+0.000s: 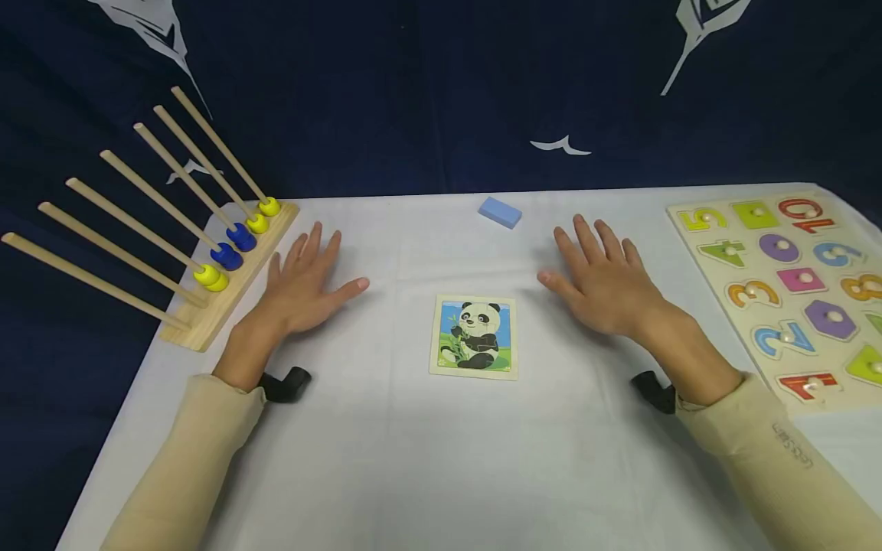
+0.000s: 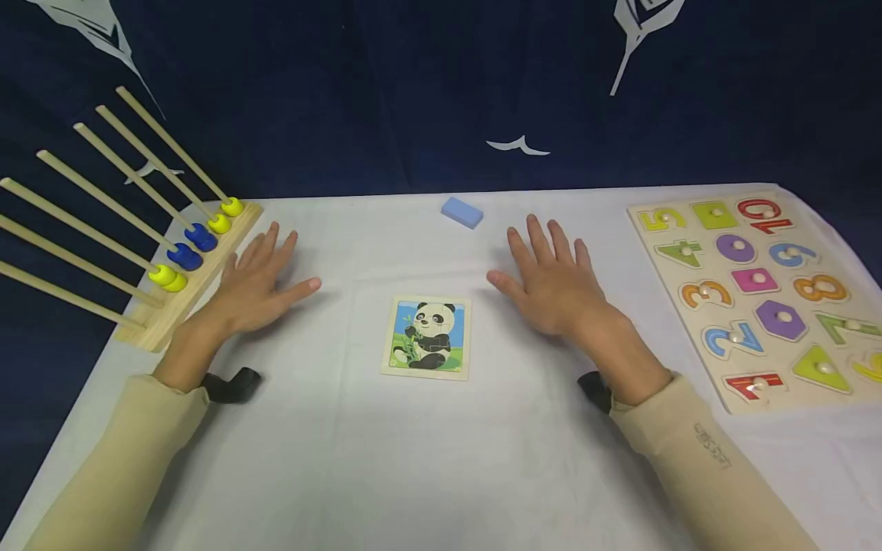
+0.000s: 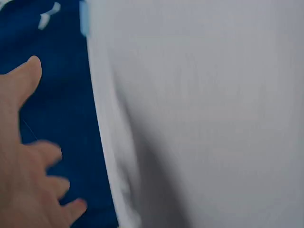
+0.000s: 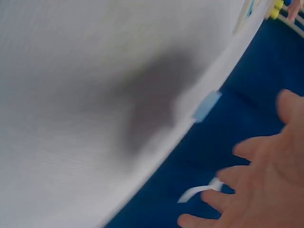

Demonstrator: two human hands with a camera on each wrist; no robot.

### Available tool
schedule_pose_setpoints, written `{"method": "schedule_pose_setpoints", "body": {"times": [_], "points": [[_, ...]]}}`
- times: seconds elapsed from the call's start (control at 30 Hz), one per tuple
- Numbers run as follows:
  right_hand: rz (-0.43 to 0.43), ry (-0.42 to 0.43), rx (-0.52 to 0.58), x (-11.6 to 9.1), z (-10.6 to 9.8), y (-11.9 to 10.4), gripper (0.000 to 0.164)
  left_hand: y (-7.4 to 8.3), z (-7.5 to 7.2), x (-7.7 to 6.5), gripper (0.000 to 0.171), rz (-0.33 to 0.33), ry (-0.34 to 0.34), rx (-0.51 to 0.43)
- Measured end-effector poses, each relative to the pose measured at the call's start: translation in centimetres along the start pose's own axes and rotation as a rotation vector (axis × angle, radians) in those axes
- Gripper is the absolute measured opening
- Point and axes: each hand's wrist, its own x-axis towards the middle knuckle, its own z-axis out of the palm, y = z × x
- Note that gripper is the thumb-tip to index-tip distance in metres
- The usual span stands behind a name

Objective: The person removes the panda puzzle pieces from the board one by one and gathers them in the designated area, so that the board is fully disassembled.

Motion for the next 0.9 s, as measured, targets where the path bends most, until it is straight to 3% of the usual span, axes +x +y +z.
{"method": "schedule_pose_setpoints", "body": {"times": [0.1, 0.17, 0.23, 0.37, 0.57, 0.9], "points": [[-0.116, 0.030, 0.007, -0.7, 0.3, -1.6, 0.074, 1.2, 0.9, -1.0, 0.073, 0.135, -0.004, -0.268], [-0.207, 0.028, 0.078, -1.0, 0.5, -3.1, 0.068, 2.5, 1.8, -1.9, 0.057, 0.220, -0.027, -0.425], [-0.281, 0.022, 0.175, -0.9, 0.7, -4.5, 0.061, 4.0, 2.8, -2.9, 0.045, 0.278, -0.063, -0.519], [-0.356, -0.035, 0.291, 0.1, 0.9, -6.8, 0.050, 6.2, 4.6, -4.1, 0.037, 0.327, -0.134, -0.590], [-0.376, -0.158, 0.305, 2.4, 1.2, -8.5, 0.044, 7.4, 6.0, -4.1, 0.034, 0.315, -0.116, -0.543], [-0.322, -0.196, 0.375, 4.2, 1.7, -8.9, 0.042, 8.0, 6.2, -4.0, 0.040, 0.327, -0.104, -0.300]]}}
